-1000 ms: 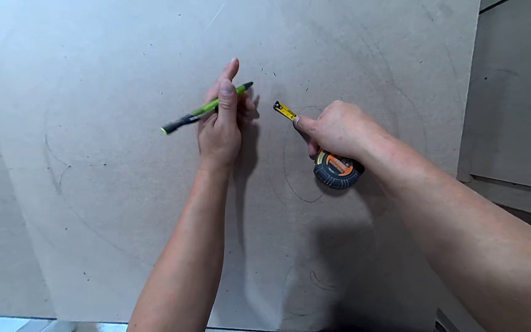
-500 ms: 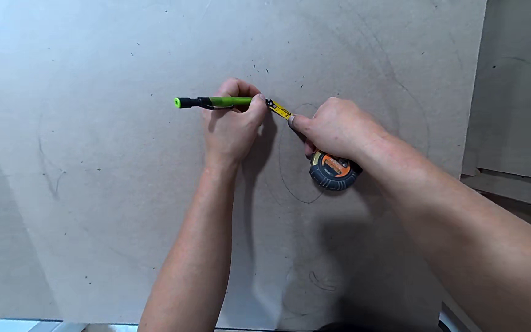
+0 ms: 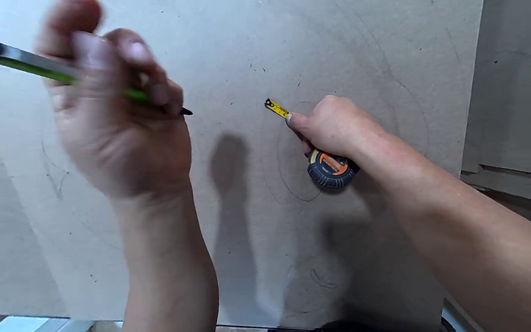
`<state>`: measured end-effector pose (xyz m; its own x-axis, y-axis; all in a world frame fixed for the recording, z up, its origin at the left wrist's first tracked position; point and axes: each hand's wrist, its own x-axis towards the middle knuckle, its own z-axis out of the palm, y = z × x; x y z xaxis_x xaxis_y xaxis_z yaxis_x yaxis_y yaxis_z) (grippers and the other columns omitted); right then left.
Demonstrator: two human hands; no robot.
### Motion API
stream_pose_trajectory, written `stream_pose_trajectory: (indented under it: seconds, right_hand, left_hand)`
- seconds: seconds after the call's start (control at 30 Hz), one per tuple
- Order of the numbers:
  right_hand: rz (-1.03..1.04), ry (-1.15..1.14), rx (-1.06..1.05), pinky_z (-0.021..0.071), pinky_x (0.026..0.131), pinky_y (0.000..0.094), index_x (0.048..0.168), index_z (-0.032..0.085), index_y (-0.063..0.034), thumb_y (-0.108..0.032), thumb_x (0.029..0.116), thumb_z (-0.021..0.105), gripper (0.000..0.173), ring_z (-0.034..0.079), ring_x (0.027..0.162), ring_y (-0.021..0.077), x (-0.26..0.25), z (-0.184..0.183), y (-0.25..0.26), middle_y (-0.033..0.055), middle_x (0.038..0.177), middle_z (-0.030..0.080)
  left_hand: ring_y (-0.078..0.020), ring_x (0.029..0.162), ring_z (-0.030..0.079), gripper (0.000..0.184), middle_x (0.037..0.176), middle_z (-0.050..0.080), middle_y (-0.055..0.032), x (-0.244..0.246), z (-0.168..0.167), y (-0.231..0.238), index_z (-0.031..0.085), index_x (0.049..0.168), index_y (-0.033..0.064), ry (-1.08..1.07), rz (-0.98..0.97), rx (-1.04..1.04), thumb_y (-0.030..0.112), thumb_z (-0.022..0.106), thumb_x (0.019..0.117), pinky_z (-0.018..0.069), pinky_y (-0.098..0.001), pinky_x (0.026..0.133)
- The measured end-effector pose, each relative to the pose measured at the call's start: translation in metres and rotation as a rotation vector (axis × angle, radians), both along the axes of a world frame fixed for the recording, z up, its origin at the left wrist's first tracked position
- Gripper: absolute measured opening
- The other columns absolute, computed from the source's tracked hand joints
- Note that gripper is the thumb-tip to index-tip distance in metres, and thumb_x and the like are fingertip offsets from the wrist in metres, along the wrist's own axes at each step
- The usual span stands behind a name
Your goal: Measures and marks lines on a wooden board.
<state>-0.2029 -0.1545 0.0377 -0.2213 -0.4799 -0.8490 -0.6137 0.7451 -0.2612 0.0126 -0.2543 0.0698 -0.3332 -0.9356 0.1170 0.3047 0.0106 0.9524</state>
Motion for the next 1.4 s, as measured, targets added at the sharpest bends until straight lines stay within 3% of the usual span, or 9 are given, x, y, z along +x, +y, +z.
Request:
stream_pose_trajectory:
  seconds: [0.1, 0.2, 0.3, 0.47, 0.57, 0.7, 0.83, 0.93, 1.4]
  right_hand:
    - [0.009, 0.016, -0.004, 0.0470, 0.055, 0.0483, 0.061, 0.064, -0.0169, -0.061, 0.1052, 0.041, 0.067, 0.063, 0.059, 0.0206, 0.002, 0.002, 0.000, 0.0031, 0.063, 0.067]
    - [0.023, 0.027, 0.009, 0.0478, 0.056, 0.0485, 0.062, 0.066, -0.0179, -0.062, 0.1053, 0.039, 0.068, 0.065, 0.061, 0.0198, 0.002, 0.003, -0.001, 0.0023, 0.065, 0.068]
    - [0.030, 0.022, 0.013, 0.0477, 0.057, 0.0496, 0.063, 0.068, -0.0172, -0.062, 0.1053, 0.038, 0.068, 0.064, 0.062, 0.0211, 0.002, 0.002, -0.001, 0.0029, 0.066, 0.068]
    - [0.001, 0.011, 0.010, 0.0484, 0.056, 0.0492, 0.064, 0.065, -0.0160, -0.062, 0.1052, 0.039, 0.067, 0.066, 0.062, 0.0208, 0.002, 0.003, -0.001, 0.0028, 0.066, 0.069]
    - [0.001, 0.010, 0.012, 0.0482, 0.057, 0.0488, 0.064, 0.066, -0.0159, -0.063, 0.1052, 0.040, 0.068, 0.065, 0.062, 0.0214, 0.001, 0.003, -0.001, 0.0037, 0.066, 0.069]
    - [-0.002, 0.005, 0.018, 0.0478, 0.056, 0.0494, 0.063, 0.066, -0.0166, -0.063, 0.1049, 0.040, 0.068, 0.064, 0.061, 0.0210, 0.001, 0.002, -0.001, 0.0034, 0.065, 0.068]
    - [-0.005, 0.003, 0.027, 0.0484, 0.056, 0.0493, 0.063, 0.066, -0.0171, -0.063, 0.1049, 0.040, 0.067, 0.065, 0.062, 0.0206, 0.000, 0.002, -0.001, 0.0029, 0.066, 0.069]
    - [-0.013, 0.001, 0.030, 0.0486, 0.056, 0.0485, 0.064, 0.066, -0.0167, -0.063, 0.1049, 0.041, 0.067, 0.065, 0.061, 0.0203, 0.000, 0.002, -0.002, 0.0027, 0.066, 0.069]
    - [-0.001, 0.022, 0.019, 0.0481, 0.056, 0.0482, 0.064, 0.066, -0.0169, -0.064, 0.1048, 0.040, 0.067, 0.065, 0.061, 0.0200, 0.002, 0.003, 0.000, 0.0023, 0.066, 0.069]
  left_hand:
    - [-0.0199, 0.064, 0.053, 0.058, 0.077, 0.053, -0.0056, 0.016, 0.012, -0.012, 0.054, 0.096, 0.0095, 0.189, -0.108, 0.072, 0.057, 0.020, 0.1000, 0.0507, -0.0350, 0.061]
    - [-0.0174, 0.057, 0.047, 0.032, 0.058, 0.040, 0.0001, 0.020, 0.025, -0.010, 0.040, 0.067, 0.0170, 0.121, -0.158, -0.020, 0.031, 0.041, 0.0962, 0.0480, -0.0347, 0.061]
    - [-0.0180, 0.058, 0.045, 0.029, 0.060, 0.039, -0.0009, 0.024, 0.027, -0.005, 0.038, 0.071, 0.0153, 0.104, -0.145, -0.056, 0.025, 0.036, 0.0982, 0.0463, -0.0352, 0.061]
    - [-0.0172, 0.067, 0.054, 0.068, 0.072, 0.051, 0.0002, 0.007, 0.008, -0.002, 0.049, 0.074, 0.0184, 0.094, -0.182, -0.016, 0.070, 0.012, 0.0988, 0.0502, -0.0329, 0.062]
    - [-0.0175, 0.076, 0.062, 0.067, 0.075, 0.061, -0.0004, -0.002, -0.017, 0.001, 0.049, 0.065, 0.0191, -0.015, -0.129, -0.019, 0.051, 0.010, 0.1098, 0.0535, -0.0360, 0.074]
    - [-0.0135, 0.069, 0.067, 0.102, 0.078, 0.071, -0.0032, 0.000, -0.052, 0.006, 0.071, 0.099, 0.0072, -0.302, -0.185, 0.164, 0.063, -0.014, 0.1001, 0.0582, -0.0327, 0.066]
    - [-0.0199, 0.076, 0.074, 0.046, 0.089, 0.076, -0.0111, -0.008, -0.076, 0.022, 0.068, 0.115, -0.0021, -0.341, -0.114, 0.178, 0.030, 0.035, 0.1136, 0.0638, -0.0357, 0.069]
    - [-0.0119, 0.062, 0.063, 0.011, 0.080, 0.069, -0.0039, -0.022, -0.083, 0.032, 0.067, 0.097, 0.0053, -0.444, -0.017, 0.068, 0.010, 0.075, 0.0928, 0.0532, -0.0252, 0.052]
    - [-0.0035, 0.060, 0.064, 0.009, 0.075, 0.070, 0.0038, -0.045, -0.073, 0.032, 0.070, 0.093, 0.0122, -0.850, -0.065, -0.048, 0.015, 0.078, 0.0882, 0.0535, -0.0205, 0.053]
